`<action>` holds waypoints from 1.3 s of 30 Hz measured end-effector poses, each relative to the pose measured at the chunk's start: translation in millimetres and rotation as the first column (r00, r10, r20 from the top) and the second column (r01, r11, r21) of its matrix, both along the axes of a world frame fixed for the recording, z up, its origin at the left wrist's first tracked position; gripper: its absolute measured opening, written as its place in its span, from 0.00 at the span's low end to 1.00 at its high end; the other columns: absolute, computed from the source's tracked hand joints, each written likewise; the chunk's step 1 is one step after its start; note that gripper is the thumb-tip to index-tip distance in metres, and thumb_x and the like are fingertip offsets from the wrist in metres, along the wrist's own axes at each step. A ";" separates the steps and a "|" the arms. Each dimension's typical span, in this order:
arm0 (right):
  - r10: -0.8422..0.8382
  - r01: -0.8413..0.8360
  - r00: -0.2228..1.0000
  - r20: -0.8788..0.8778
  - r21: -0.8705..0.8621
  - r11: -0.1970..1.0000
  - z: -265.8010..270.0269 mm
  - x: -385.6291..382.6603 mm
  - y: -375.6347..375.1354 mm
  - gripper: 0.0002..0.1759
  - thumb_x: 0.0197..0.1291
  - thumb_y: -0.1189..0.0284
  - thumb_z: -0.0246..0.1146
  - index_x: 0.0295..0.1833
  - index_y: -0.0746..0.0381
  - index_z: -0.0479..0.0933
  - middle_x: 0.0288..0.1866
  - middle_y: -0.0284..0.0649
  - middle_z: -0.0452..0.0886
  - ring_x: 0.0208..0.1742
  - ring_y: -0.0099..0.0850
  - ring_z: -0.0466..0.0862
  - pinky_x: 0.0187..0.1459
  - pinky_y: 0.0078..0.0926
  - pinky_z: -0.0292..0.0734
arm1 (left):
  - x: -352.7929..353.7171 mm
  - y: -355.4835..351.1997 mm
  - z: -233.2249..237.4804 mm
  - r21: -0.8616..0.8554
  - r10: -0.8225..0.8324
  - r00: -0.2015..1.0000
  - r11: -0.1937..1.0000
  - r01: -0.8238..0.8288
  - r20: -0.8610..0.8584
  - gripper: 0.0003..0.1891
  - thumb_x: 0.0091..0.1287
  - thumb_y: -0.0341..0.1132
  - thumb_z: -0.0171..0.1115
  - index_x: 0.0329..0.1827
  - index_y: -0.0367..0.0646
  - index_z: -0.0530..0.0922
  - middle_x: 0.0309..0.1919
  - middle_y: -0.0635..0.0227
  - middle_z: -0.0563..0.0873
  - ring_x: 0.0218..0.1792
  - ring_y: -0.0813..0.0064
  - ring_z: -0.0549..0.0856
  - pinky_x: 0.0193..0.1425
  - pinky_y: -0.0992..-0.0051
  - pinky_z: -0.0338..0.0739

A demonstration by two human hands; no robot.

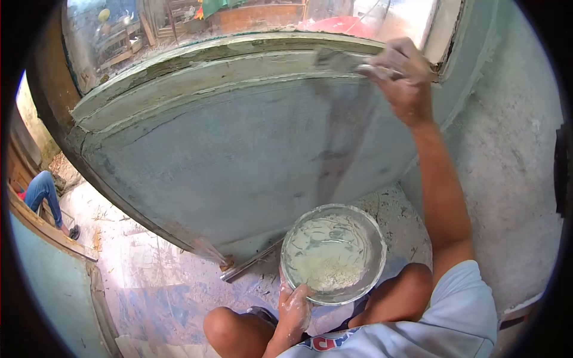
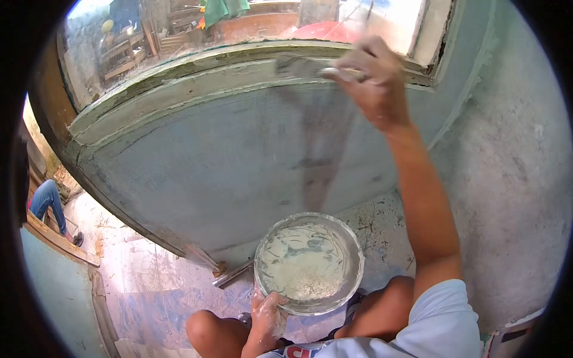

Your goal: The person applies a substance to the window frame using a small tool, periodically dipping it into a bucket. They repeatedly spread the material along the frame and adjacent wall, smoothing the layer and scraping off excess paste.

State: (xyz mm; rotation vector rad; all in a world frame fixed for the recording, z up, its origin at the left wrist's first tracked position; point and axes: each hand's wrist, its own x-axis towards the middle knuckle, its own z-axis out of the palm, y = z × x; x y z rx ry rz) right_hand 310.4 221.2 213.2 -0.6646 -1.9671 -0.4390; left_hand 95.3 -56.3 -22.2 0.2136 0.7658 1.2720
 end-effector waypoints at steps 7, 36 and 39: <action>-0.033 0.012 0.993 0.115 0.179 0.984 1.8 -74.6 19.5 0.13 0.52 0.58 0.82 0.39 0.50 0.89 0.45 0.28 0.81 0.42 0.27 0.83 0.56 0.32 0.66 | -4.0 1.0 2.4 -0.042 -0.018 0.999 0.999 0.019 0.027 0.42 0.57 0.13 0.45 0.81 0.40 0.59 0.68 0.49 0.77 0.66 0.48 0.82 0.65 0.50 0.86; -0.208 0.174 0.971 0.121 0.239 0.955 -7.0 22.5 35.1 0.07 0.57 0.68 0.76 0.39 0.55 0.88 0.38 0.29 0.75 0.40 0.27 0.78 0.54 0.30 0.62 | 5.1 3.2 -14.2 -0.015 0.001 0.995 1.000 -0.003 -0.102 0.42 0.57 0.12 0.45 0.81 0.40 0.58 0.65 0.51 0.79 0.62 0.53 0.85 0.61 0.56 0.88; -0.228 0.198 0.966 0.122 0.219 0.955 -9.2 44.9 42.1 0.06 0.59 0.68 0.75 0.40 0.55 0.89 0.38 0.29 0.76 0.41 0.26 0.79 0.56 0.31 0.62 | 5.9 3.9 -12.6 -0.016 -0.017 0.994 1.000 0.015 -0.111 0.42 0.56 0.12 0.45 0.80 0.40 0.60 0.64 0.51 0.80 0.62 0.52 0.85 0.62 0.56 0.88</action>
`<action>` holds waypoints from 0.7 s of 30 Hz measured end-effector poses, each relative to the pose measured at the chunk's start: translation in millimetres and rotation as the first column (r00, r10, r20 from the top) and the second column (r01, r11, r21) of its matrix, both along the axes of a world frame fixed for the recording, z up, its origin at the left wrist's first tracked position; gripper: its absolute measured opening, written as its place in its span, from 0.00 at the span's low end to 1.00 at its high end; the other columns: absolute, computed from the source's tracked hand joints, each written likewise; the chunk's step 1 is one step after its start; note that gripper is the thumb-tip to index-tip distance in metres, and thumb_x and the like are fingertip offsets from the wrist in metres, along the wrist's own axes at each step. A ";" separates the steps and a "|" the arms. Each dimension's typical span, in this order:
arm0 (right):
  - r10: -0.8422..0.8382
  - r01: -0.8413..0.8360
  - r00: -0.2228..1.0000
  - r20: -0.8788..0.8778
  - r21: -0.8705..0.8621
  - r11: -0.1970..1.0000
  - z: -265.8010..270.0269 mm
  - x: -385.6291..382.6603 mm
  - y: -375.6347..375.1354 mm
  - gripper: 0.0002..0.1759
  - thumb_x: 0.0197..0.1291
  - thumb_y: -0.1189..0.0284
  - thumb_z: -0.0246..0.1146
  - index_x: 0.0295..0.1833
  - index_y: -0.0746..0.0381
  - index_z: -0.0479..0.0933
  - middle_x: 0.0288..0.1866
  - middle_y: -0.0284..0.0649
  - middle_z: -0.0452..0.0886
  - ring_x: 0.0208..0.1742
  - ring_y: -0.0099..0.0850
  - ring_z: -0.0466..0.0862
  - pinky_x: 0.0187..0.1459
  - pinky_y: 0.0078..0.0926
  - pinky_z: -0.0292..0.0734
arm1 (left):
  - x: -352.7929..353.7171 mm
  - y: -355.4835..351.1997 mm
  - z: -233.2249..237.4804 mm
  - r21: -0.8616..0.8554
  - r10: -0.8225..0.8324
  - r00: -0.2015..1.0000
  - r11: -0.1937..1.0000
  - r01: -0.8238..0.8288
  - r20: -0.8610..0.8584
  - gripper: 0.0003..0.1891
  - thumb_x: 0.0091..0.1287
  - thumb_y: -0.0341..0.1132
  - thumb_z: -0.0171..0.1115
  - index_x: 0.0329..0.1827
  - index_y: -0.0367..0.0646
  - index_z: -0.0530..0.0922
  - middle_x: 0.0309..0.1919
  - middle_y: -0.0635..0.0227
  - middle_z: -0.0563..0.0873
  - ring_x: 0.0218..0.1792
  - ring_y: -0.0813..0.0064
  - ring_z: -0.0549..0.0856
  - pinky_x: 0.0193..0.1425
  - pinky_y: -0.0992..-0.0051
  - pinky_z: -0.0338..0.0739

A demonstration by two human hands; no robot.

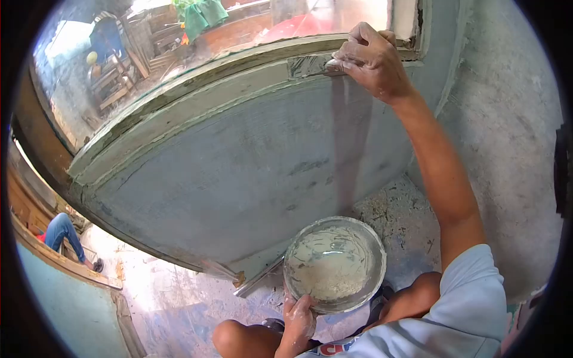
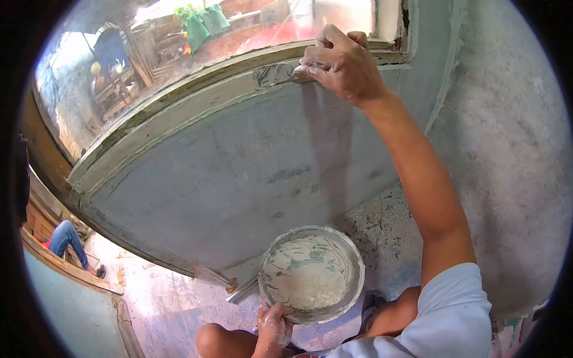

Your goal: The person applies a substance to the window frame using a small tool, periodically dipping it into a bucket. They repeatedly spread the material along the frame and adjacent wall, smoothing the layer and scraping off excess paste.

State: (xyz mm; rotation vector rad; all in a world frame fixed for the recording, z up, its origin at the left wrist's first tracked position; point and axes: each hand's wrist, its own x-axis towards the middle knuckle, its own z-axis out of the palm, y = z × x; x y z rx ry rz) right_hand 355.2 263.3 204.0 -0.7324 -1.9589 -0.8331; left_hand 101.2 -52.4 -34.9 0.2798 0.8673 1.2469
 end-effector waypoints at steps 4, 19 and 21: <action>-0.014 0.014 1.000 -0.009 -0.014 1.000 2.4 32.9 9.0 0.08 0.55 0.64 0.80 0.40 0.50 0.90 0.39 0.28 0.78 0.42 0.27 0.81 0.57 0.29 0.64 | 6.3 3.3 7.0 -0.037 0.011 1.000 0.999 -0.012 -0.014 0.41 0.56 0.13 0.45 0.79 0.39 0.61 0.64 0.51 0.80 0.61 0.50 0.86 0.61 0.54 0.88; -0.140 -0.347 0.919 -0.370 -0.924 0.162 -201.2 53.5 -137.2 0.14 0.68 0.75 0.72 0.55 0.67 0.84 0.41 0.30 0.83 0.41 0.20 0.81 0.44 0.22 0.78 | 20.8 2.2 -55.9 -0.048 0.206 0.918 0.971 -0.235 -0.340 0.43 0.64 0.21 0.49 0.87 0.45 0.51 0.66 0.59 0.76 0.64 0.65 0.80 0.59 0.72 0.82; 0.002 -0.335 0.940 -0.340 -0.927 -0.166 -224.7 43.5 -154.5 0.17 0.66 0.74 0.73 0.58 0.67 0.83 0.43 0.36 0.83 0.41 0.26 0.83 0.46 0.26 0.80 | 29.0 0.4 -62.6 -0.071 0.186 0.905 0.971 -0.230 -0.382 0.44 0.65 0.20 0.49 0.87 0.48 0.49 0.68 0.59 0.74 0.65 0.63 0.79 0.63 0.70 0.81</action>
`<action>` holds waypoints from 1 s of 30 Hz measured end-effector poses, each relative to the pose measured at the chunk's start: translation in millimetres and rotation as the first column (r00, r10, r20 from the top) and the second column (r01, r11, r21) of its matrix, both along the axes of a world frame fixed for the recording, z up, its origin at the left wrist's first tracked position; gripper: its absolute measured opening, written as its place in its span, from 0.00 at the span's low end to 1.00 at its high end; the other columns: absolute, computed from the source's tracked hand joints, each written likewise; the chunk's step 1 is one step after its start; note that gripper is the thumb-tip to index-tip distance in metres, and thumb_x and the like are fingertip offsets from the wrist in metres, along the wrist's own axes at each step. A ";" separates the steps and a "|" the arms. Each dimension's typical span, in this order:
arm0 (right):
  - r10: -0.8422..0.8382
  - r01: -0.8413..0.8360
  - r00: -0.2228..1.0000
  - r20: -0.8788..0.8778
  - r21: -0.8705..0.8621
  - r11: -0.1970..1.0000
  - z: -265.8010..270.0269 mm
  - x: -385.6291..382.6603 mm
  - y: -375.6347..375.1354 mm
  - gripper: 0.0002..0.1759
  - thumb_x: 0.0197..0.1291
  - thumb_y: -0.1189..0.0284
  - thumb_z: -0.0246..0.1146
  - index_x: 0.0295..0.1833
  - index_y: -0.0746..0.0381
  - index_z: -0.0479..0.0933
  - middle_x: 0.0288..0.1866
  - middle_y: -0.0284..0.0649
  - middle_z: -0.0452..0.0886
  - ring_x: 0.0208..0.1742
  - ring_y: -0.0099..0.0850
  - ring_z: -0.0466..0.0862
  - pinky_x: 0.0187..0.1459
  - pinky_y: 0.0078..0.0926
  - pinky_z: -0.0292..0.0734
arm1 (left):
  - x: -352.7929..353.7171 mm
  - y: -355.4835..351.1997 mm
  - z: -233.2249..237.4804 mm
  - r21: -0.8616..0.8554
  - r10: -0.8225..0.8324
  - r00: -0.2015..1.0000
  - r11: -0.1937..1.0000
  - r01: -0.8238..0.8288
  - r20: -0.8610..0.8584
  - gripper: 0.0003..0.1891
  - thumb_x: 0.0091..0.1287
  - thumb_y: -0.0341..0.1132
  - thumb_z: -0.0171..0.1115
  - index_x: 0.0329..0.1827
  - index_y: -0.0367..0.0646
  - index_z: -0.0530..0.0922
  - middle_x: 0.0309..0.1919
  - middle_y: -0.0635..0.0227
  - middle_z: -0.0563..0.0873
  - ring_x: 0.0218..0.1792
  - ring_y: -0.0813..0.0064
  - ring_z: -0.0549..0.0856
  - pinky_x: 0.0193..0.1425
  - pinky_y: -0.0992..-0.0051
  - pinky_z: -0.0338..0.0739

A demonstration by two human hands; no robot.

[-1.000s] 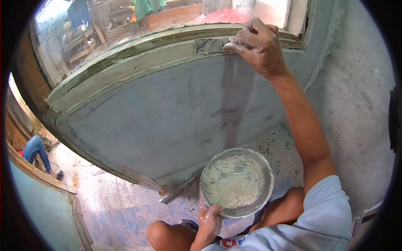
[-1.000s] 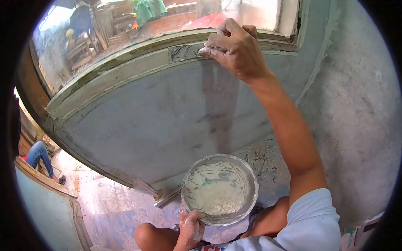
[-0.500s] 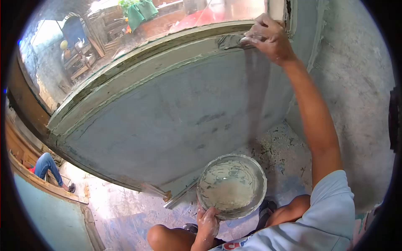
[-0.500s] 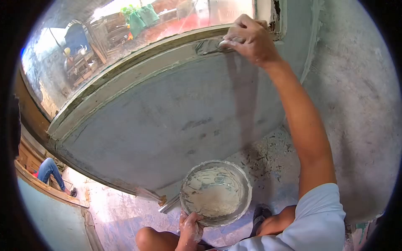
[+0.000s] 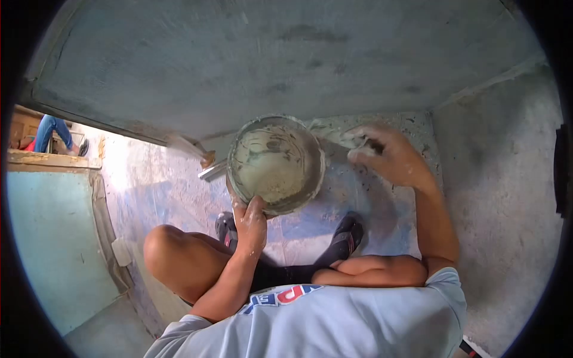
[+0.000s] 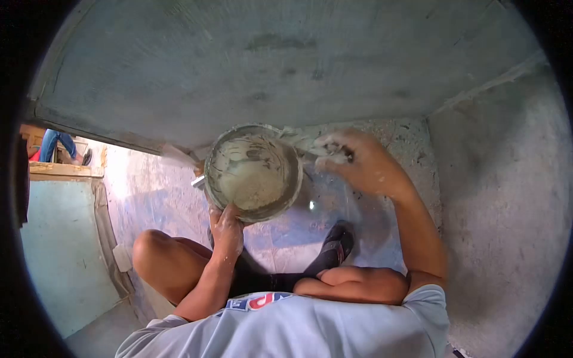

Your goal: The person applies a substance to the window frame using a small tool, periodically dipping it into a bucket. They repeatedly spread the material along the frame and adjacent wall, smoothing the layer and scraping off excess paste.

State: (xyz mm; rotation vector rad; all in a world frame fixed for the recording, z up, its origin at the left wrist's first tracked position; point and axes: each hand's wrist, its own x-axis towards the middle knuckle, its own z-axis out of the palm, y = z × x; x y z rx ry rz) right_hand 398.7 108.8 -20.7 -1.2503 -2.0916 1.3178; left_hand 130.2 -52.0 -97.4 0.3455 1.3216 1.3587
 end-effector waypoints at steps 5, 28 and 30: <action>0.299 -0.322 0.944 0.140 0.185 0.928 -32.1 -37.3 -10.8 0.17 0.63 0.76 0.69 0.57 0.65 0.83 0.47 0.52 0.84 0.45 0.52 0.85 0.47 0.45 0.80 | 10.4 -3.4 -22.2 0.137 0.125 0.943 0.987 -0.086 -0.308 0.34 0.72 0.22 0.51 0.83 0.41 0.57 0.62 0.58 0.79 0.57 0.69 0.81 0.59 0.68 0.82; 0.049 -0.059 0.998 0.045 0.245 0.968 -137.0 -125.9 -32.6 0.25 0.58 0.74 0.61 0.63 0.68 0.78 0.61 0.69 0.78 0.53 0.63 0.85 0.57 0.55 0.81 | -16.6 -16.2 -59.1 -0.176 -0.193 0.936 0.974 0.145 -0.294 0.41 0.77 0.24 0.51 0.87 0.42 0.39 0.70 0.51 0.74 0.61 0.65 0.80 0.62 0.70 0.82; 0.028 -0.034 0.999 0.028 0.263 0.964 -154.8 -136.2 -41.9 0.31 0.58 0.74 0.61 0.69 0.69 0.75 0.65 0.72 0.74 0.55 0.64 0.84 0.57 0.55 0.81 | -13.8 -15.9 -61.8 -0.122 -0.165 0.950 0.983 0.136 -0.263 0.39 0.77 0.24 0.52 0.86 0.39 0.42 0.68 0.52 0.75 0.60 0.66 0.81 0.61 0.70 0.82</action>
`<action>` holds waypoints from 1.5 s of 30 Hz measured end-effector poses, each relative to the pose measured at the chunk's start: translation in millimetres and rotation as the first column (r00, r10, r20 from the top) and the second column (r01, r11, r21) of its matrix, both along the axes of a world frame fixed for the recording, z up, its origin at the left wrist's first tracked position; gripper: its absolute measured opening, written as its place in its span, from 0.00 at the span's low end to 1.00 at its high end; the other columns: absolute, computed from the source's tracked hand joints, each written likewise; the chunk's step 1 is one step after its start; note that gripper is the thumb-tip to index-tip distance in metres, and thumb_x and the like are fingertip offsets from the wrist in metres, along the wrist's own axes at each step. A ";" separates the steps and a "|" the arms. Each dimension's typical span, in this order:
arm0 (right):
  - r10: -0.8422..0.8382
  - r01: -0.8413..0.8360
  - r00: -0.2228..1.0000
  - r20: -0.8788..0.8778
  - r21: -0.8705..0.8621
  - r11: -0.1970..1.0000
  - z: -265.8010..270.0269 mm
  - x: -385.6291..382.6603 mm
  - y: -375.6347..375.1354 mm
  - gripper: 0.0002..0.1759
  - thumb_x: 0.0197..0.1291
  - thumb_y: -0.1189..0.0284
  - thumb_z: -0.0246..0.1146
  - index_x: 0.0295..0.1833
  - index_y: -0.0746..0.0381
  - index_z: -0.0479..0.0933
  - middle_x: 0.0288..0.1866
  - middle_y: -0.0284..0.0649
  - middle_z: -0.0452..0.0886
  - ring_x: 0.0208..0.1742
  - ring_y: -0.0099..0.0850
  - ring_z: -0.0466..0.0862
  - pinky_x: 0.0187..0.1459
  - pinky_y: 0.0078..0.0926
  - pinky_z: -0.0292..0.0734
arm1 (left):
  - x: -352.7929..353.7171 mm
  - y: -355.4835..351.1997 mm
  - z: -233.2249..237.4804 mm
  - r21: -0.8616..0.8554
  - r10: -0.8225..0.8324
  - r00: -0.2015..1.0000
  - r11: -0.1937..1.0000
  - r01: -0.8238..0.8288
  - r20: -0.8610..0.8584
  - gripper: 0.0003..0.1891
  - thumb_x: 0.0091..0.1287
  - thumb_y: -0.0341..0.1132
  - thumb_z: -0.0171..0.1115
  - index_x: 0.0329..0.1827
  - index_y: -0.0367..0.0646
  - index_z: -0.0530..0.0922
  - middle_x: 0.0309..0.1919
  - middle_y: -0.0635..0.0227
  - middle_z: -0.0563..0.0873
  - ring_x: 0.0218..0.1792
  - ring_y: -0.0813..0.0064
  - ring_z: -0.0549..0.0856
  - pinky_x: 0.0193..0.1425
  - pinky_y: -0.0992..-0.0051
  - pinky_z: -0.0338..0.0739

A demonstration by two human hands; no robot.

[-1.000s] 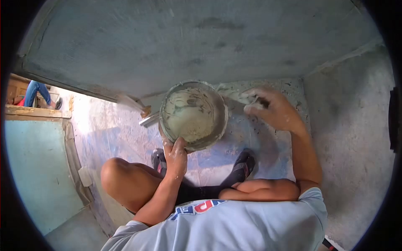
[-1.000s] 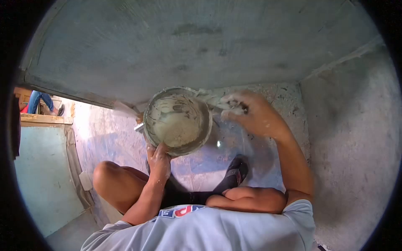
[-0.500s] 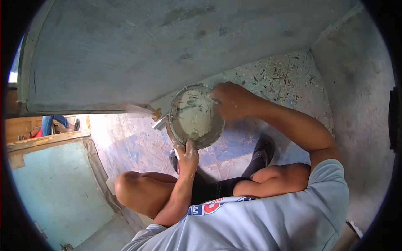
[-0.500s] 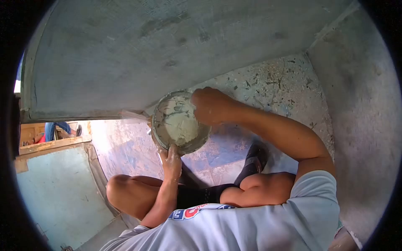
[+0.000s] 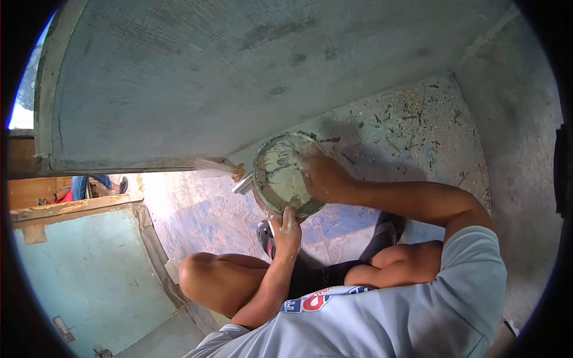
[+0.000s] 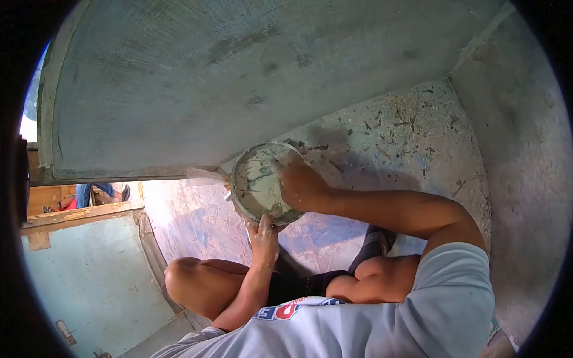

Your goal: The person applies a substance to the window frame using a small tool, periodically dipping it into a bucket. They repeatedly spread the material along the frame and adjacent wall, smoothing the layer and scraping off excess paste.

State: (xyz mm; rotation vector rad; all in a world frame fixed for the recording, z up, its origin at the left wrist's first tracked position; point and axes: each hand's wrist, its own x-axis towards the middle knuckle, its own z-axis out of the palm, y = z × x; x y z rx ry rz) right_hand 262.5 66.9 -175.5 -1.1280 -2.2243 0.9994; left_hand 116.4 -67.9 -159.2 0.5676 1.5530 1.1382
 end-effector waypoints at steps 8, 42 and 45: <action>0.172 -0.154 0.983 0.069 -0.214 0.965 2.4 -17.1 -6.6 0.26 0.57 0.76 0.62 0.62 0.72 0.78 0.55 0.74 0.77 0.48 0.67 0.84 0.55 0.59 0.79 | 11.7 6.3 26.0 0.052 -0.119 0.951 0.989 0.140 -0.285 0.42 0.76 0.26 0.52 0.87 0.41 0.37 0.70 0.48 0.74 0.62 0.57 0.79 0.71 0.66 0.70; 0.364 -0.382 0.889 0.279 0.012 0.924 -6.1 -13.3 22.2 0.10 0.52 0.73 0.64 0.34 0.69 0.86 0.35 0.60 0.87 0.36 0.56 0.89 0.41 0.53 0.85 | -27.3 -8.1 -54.9 0.086 -0.127 0.739 0.966 0.243 -0.661 0.40 0.77 0.31 0.54 0.88 0.40 0.45 0.44 0.61 0.83 0.39 0.74 0.77 0.43 0.70 0.77; 0.470 -0.497 0.855 0.219 0.091 0.863 -17.0 -8.9 21.5 0.10 0.53 0.74 0.63 0.34 0.69 0.86 0.35 0.61 0.86 0.37 0.57 0.89 0.44 0.53 0.85 | -41.6 -27.7 -106.8 0.009 -0.126 0.480 0.963 0.269 -0.868 0.38 0.79 0.37 0.57 0.85 0.36 0.49 0.49 0.48 0.84 0.48 0.58 0.82 0.61 0.60 0.76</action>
